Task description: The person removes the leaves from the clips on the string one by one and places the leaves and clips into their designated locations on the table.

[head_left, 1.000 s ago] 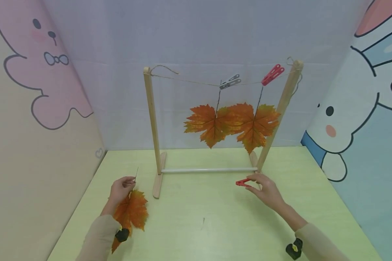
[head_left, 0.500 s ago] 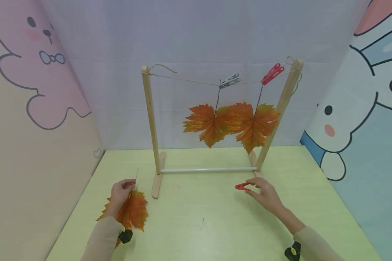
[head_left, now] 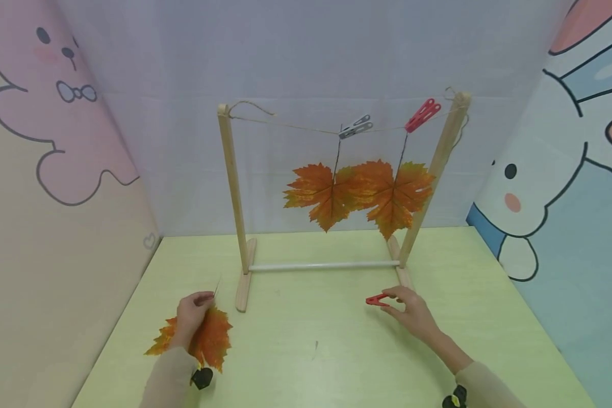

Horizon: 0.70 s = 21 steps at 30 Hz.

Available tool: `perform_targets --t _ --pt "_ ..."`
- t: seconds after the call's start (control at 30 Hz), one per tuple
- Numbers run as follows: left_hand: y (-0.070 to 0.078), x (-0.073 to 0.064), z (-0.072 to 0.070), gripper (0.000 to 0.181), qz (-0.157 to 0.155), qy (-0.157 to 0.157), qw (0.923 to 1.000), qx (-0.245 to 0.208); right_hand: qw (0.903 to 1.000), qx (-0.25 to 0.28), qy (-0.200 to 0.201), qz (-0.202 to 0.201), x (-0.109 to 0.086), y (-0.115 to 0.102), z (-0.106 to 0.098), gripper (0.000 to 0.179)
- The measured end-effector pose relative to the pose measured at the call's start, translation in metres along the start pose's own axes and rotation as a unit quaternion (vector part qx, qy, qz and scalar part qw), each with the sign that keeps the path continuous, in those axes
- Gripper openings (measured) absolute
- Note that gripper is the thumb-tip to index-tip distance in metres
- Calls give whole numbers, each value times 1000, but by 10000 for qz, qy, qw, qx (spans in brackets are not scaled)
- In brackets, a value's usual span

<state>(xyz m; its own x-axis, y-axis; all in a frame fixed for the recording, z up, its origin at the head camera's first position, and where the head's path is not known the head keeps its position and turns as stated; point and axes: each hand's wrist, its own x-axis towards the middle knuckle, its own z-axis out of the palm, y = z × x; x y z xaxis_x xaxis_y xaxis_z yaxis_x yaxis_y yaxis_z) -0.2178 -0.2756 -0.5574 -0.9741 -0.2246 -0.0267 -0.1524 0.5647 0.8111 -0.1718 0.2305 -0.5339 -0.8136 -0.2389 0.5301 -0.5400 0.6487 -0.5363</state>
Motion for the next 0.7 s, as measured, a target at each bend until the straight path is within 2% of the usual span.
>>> perform_targets --t 0.27,0.7 --pt "-3 -4 6 23 -49 71 10000 1 9999 102 -42 -94 -12 1 9 34" --pt "-2 -8 10 20 -226 197 9995 87 9999 105 34 51 -18 4 12 35"
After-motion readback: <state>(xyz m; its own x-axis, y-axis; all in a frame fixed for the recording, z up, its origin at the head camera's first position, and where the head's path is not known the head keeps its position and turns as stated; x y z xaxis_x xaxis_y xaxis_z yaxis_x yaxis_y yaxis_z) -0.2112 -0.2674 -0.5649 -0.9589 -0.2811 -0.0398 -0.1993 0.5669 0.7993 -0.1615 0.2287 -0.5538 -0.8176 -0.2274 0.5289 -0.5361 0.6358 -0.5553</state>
